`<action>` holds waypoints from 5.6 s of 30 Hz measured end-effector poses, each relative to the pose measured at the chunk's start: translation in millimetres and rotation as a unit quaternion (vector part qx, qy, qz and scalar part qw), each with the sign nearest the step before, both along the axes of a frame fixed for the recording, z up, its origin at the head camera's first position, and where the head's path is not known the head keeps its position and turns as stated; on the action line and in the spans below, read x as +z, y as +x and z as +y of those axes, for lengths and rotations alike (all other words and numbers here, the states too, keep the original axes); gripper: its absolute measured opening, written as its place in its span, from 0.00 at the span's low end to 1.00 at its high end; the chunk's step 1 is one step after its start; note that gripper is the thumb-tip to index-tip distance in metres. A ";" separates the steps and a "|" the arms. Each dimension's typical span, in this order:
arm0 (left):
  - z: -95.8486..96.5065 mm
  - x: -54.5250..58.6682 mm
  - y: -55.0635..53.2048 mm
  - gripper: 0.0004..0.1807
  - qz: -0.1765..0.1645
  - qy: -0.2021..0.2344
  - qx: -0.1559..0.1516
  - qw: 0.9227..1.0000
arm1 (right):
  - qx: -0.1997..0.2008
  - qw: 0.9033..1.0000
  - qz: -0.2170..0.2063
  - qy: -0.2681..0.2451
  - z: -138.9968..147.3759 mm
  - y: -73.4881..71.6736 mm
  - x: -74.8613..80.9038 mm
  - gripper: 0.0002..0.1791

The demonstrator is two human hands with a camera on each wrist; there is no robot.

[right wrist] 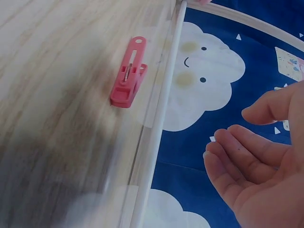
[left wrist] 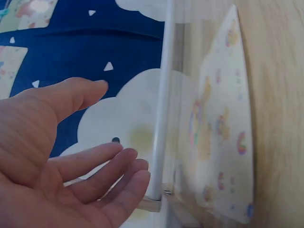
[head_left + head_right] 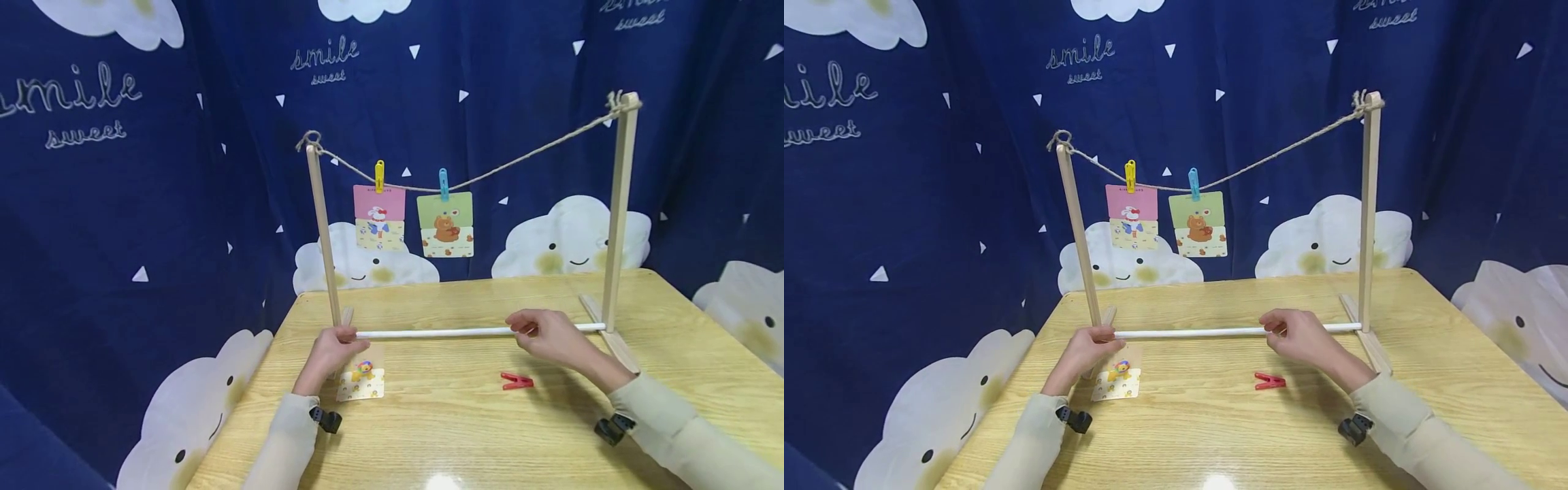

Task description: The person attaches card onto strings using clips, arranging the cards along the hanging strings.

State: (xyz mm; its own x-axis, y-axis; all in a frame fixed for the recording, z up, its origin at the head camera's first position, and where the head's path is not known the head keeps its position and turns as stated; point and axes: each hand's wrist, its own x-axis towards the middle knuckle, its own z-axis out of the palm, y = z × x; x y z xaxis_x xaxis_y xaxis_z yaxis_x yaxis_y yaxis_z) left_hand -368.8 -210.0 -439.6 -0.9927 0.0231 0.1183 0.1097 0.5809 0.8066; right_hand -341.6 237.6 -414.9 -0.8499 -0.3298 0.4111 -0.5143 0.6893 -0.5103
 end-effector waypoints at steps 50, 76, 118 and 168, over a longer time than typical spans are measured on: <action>-13.6 -24.8 -32.7 0.33 -0.059 -0.038 -0.153 0.986 | 0.092 0.973 -0.212 -0.032 18.5 -1.3 -53.4 0.27; -7.9 -23.6 -37.4 0.27 -0.040 -0.084 -0.128 0.987 | 0.079 0.981 -0.179 0.002 10.3 -6.8 -61.3 0.10; -4.6 6.7 -25.3 0.18 -0.029 0.012 -0.178 0.984 | 0.120 0.971 -0.190 -0.083 16.9 3.4 -38.1 0.09; 44.0 62.1 -8.5 0.09 0.068 0.001 -0.190 0.979 | 0.080 0.976 -0.108 -0.171 49.5 29.0 28.0 0.14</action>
